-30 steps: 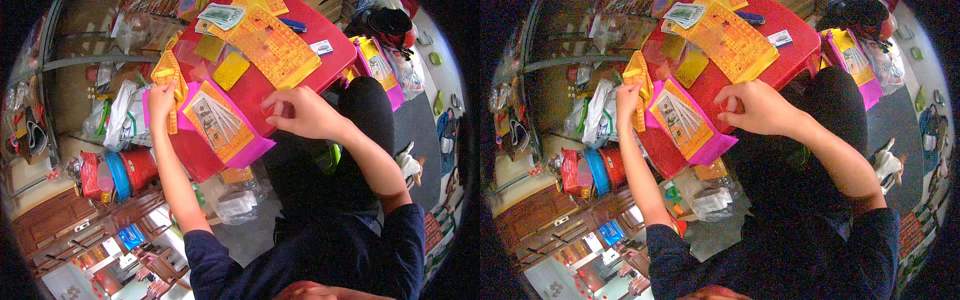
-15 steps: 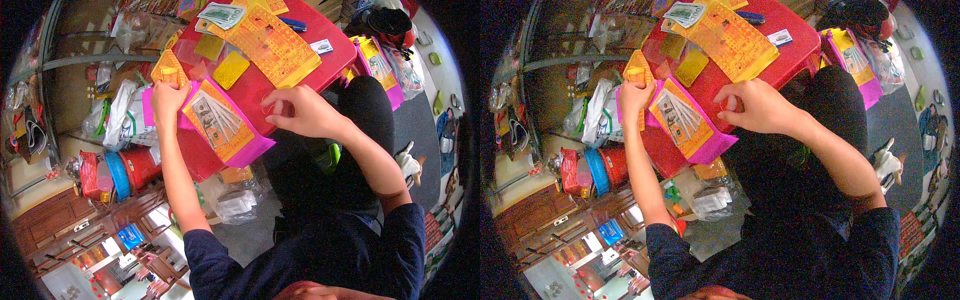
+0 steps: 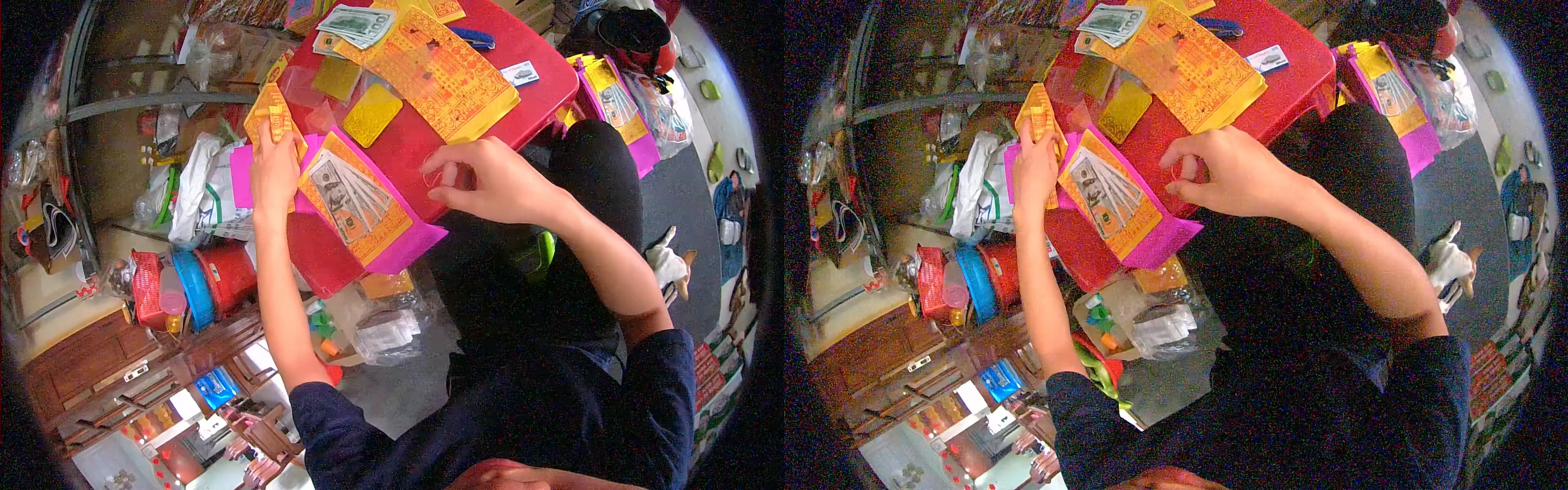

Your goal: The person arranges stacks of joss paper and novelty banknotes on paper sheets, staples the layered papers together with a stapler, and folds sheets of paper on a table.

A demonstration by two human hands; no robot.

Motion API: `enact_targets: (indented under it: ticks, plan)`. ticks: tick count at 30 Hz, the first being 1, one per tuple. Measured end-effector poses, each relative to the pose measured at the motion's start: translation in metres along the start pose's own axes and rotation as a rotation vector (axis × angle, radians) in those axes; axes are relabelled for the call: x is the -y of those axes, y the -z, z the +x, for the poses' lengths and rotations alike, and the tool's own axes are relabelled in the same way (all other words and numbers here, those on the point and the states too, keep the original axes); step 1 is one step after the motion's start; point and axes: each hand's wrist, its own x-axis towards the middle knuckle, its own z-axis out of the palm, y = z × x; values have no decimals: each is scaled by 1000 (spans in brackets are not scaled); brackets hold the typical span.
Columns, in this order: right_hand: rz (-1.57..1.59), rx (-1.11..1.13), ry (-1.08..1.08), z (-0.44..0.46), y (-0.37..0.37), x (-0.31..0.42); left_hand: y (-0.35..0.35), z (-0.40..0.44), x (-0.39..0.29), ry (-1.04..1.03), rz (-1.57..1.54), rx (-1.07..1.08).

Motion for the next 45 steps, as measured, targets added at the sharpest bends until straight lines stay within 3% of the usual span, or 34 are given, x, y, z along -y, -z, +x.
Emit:
enact_targets:
  ticks: [3, 21, 30, 45]
  plan:
    - [15, -17, 16, -1, 0, 0, -2, -1, 9, -17, -179, -24]
    - [7, -12, -11, -3, 2, 1, 1, -2, 25, -33, -239, 19]
    - [-18, -9, 1, -3, 1, -2, -7, -10, 26, -78, -248, -67]
    - [-7, -14, -1, -3, 0, -3, -18, -1, 55, -45, -492, 28]
